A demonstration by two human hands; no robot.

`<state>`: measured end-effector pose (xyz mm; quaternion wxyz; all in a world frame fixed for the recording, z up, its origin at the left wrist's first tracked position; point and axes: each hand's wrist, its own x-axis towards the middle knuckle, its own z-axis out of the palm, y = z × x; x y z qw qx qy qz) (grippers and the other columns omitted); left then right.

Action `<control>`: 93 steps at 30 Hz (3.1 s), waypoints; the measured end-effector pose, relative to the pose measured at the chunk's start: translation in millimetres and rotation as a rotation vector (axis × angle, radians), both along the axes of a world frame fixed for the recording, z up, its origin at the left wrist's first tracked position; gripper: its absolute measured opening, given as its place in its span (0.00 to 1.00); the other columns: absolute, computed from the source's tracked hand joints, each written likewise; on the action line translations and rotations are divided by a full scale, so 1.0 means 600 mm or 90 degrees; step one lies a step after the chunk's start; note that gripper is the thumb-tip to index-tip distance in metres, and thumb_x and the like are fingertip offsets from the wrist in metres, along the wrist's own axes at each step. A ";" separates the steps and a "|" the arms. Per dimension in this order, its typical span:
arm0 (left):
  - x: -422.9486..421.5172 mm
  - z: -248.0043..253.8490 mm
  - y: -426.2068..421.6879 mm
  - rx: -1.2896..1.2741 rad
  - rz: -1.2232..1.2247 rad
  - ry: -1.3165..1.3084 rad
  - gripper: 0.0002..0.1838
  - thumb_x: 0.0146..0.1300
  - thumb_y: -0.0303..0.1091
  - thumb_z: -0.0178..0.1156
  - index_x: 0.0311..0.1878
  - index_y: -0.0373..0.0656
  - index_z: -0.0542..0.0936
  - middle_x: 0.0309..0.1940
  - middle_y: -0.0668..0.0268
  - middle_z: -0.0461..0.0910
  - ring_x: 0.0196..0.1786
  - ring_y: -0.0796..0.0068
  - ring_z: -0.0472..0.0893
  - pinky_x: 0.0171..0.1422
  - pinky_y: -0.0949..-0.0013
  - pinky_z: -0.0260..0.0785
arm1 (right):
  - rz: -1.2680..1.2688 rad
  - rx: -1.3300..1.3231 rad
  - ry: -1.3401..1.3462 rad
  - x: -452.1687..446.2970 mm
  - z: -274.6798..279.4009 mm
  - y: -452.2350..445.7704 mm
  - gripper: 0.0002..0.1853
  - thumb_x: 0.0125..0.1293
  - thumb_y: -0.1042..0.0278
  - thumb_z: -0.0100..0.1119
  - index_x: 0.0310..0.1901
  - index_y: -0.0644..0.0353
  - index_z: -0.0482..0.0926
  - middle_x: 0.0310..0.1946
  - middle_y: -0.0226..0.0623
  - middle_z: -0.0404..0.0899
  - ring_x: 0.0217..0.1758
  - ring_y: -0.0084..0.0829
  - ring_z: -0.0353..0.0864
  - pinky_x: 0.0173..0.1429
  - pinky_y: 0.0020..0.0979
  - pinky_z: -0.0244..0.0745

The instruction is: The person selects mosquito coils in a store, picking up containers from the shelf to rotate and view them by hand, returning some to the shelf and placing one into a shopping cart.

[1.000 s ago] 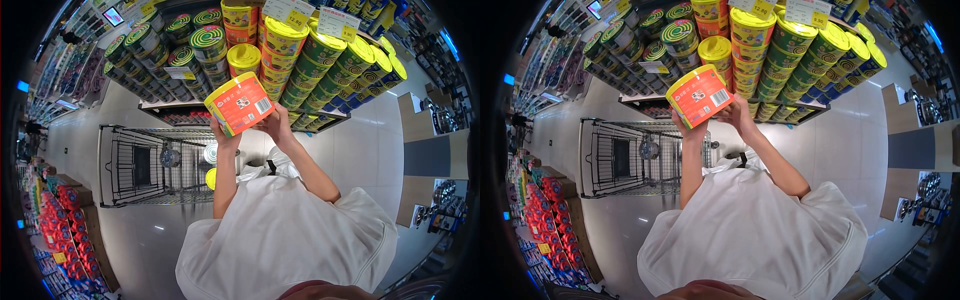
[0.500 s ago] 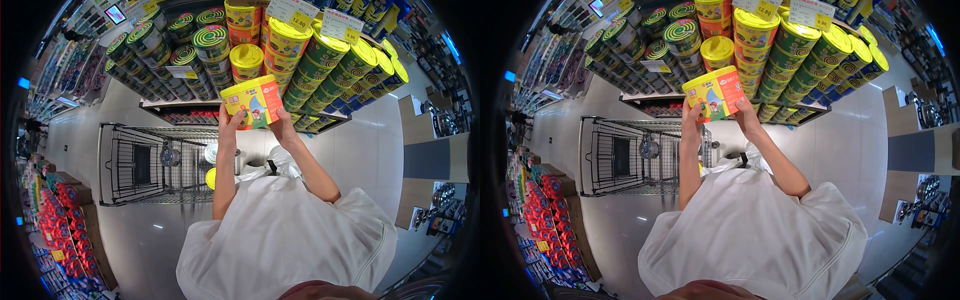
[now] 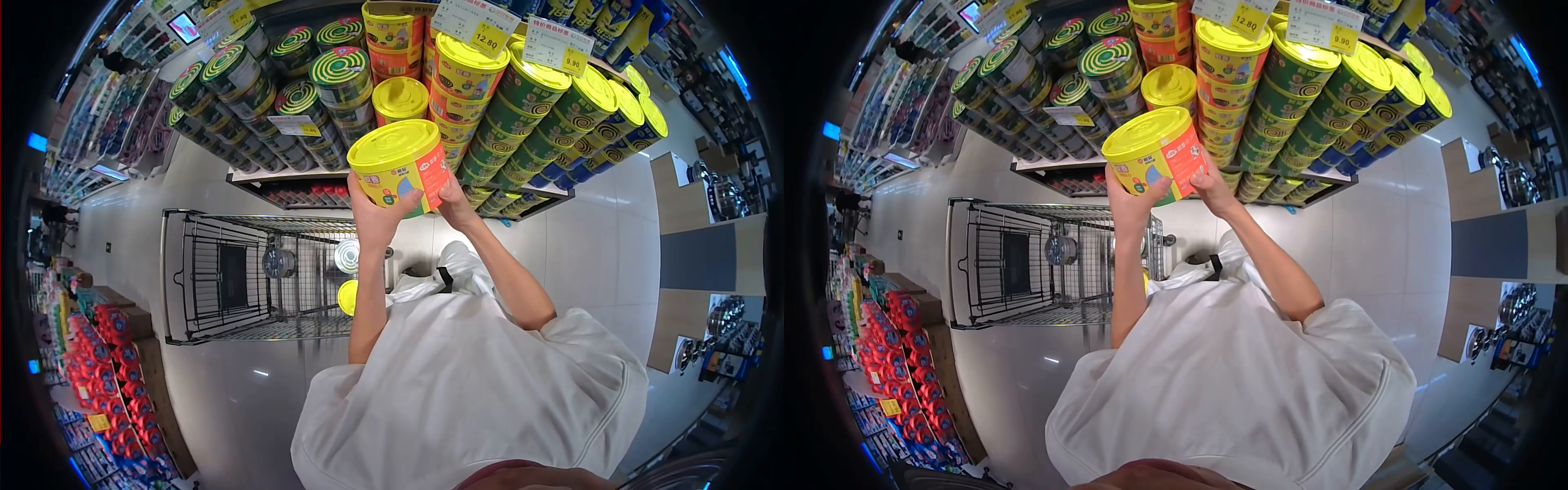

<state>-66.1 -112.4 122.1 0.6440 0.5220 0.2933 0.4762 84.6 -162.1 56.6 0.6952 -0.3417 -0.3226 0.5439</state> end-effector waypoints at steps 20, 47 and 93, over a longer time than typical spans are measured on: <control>0.158 -0.134 0.168 0.264 0.293 0.163 0.61 0.33 0.37 0.80 0.69 0.37 0.51 0.63 0.52 0.59 0.67 0.55 0.62 0.71 0.55 0.54 | -0.175 -0.409 -0.178 0.091 -0.117 -0.174 0.25 0.68 0.59 0.51 0.63 0.63 0.63 0.57 0.44 0.74 0.58 0.35 0.77 0.60 0.33 0.70; 0.223 -0.147 0.246 0.295 0.336 0.355 0.62 0.36 0.48 0.79 0.70 0.38 0.50 0.64 0.46 0.55 0.65 0.45 0.58 0.69 0.48 0.52 | -0.138 -0.527 -0.148 0.087 -0.179 -0.247 0.25 0.68 0.61 0.54 0.62 0.63 0.65 0.52 0.41 0.78 0.54 0.32 0.79 0.57 0.31 0.71; -0.122 -0.263 -0.140 0.133 0.237 0.488 0.26 0.72 0.43 0.39 0.66 0.39 0.66 0.65 0.51 0.66 0.71 0.53 0.59 0.74 0.56 0.48 | 0.271 -0.518 0.072 -0.229 -0.190 -0.049 0.21 0.75 0.49 0.36 0.57 0.54 0.69 0.55 0.29 0.73 0.57 0.26 0.71 0.62 0.29 0.67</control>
